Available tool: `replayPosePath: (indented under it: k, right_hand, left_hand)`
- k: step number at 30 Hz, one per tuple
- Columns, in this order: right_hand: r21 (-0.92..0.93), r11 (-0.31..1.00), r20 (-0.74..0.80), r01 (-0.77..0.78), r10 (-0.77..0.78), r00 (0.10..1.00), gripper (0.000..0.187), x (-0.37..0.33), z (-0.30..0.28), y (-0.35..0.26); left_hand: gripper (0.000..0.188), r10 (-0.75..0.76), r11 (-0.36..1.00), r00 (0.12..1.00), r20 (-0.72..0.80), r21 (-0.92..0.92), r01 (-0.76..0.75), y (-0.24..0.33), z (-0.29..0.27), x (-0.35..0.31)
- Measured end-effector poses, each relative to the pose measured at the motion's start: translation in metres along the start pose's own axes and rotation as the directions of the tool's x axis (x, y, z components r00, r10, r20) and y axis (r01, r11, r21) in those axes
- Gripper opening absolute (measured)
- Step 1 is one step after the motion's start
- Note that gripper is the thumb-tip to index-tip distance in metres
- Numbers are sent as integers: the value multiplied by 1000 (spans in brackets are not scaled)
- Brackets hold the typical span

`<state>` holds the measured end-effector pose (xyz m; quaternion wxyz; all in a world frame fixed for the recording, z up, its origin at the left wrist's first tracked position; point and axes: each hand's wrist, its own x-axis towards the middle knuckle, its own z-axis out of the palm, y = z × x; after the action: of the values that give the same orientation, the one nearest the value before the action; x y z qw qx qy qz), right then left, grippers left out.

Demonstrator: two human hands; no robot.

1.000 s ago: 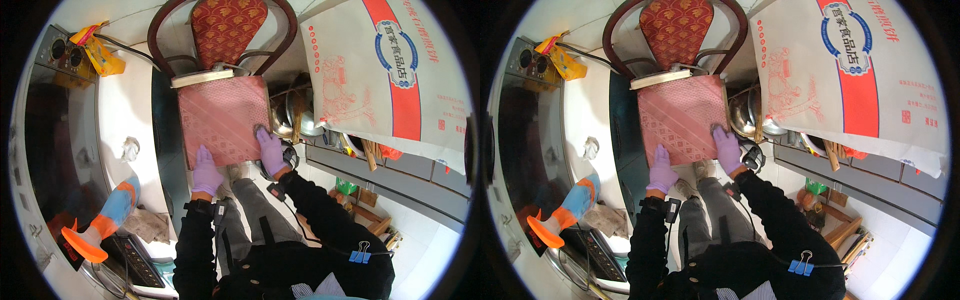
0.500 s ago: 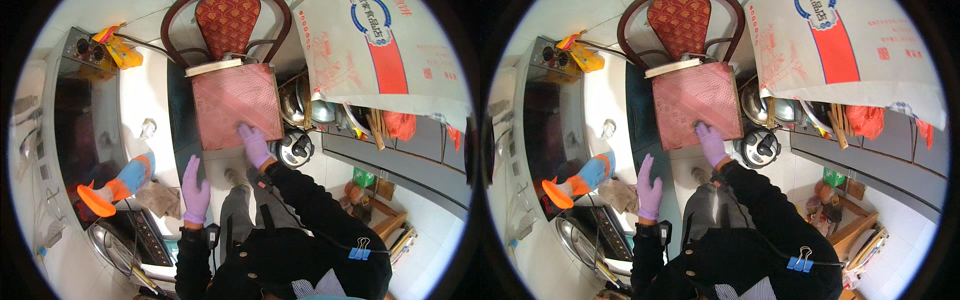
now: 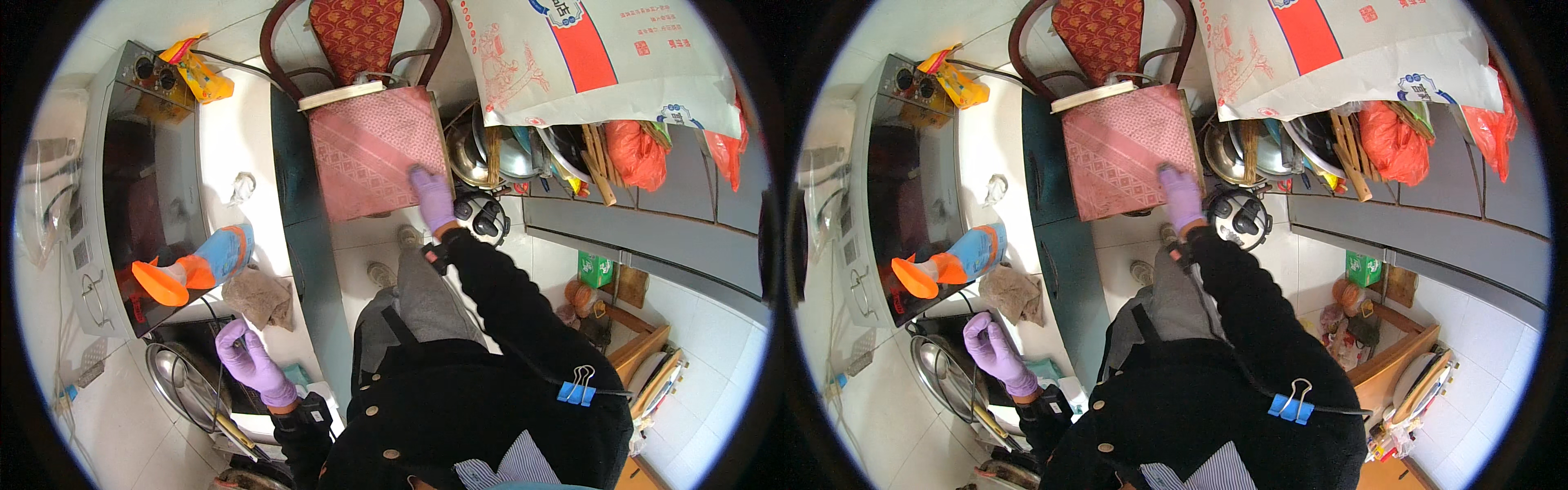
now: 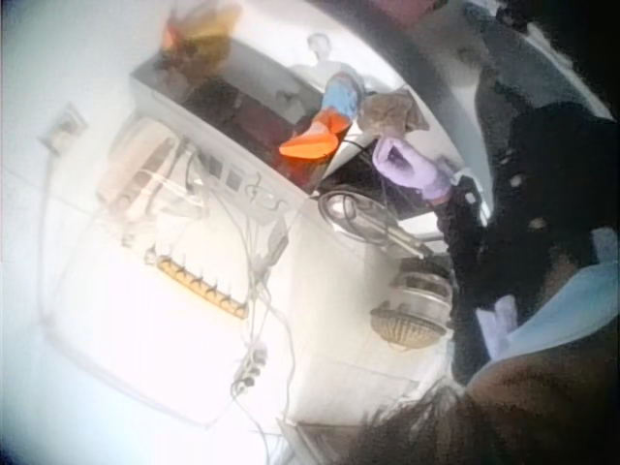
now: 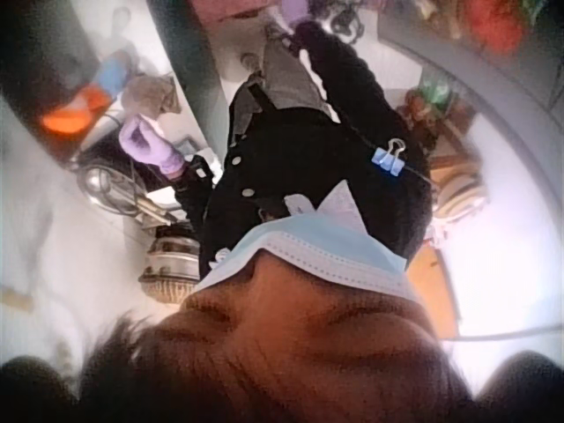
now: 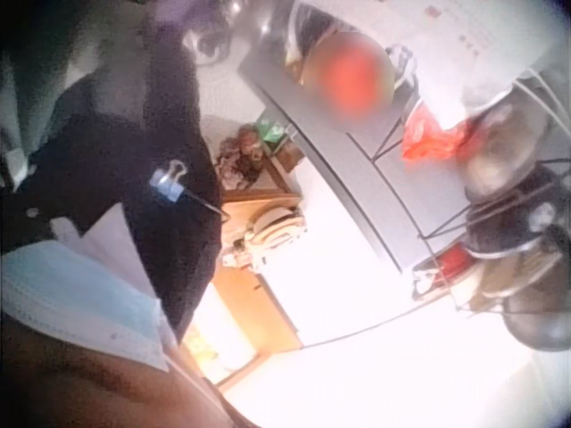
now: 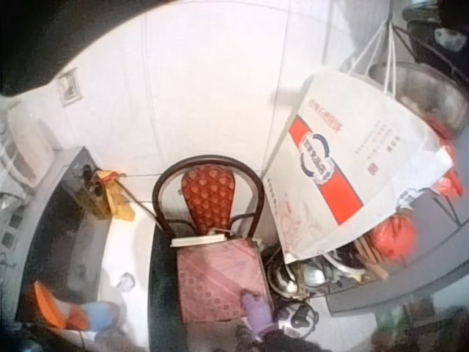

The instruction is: The person wipes a pink patterned mat on a chair with a cloth, then wipes the white countertop and stovetop area with a cloth and steel wool. They handle a spray bottle and a steel wool pad during the cleaning.

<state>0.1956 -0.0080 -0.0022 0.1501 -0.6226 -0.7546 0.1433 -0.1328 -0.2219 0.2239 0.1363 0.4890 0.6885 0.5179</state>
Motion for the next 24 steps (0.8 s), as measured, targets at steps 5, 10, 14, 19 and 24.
replayPosePath:
  k: [5, 10, 14, 19, 24]
  right_hand:
    - [48, 983, 246, 175, -181, 952, 40, -13, 10, -12]
    - [-137, 962, 131, 238, -220, 967, 42, 16, -21, 54]
    - [66, 991, 77, 112, -117, 990, 37, 109, -12, 65]
    - [-176, 942, 78, 285, -276, 958, 41, 136, -19, 57]
    - [-300, 857, 508, 419, -228, 831, 46, 50, -43, 45]
  left_hand:
    - [16, -32, 999, 997, -68, 5, 32, -5, 7, 8]
    - [18, -30, 999, 989, -144, -27, 26, -4, 21, 21]
    - [13, -59, 990, 904, -424, 91, 107, 4, 28, 34]
    - [17, -81, 945, 677, -731, 159, 285, 25, 27, 53]
    - [47, -169, 966, 676, -717, 15, 258, 28, 23, 65]
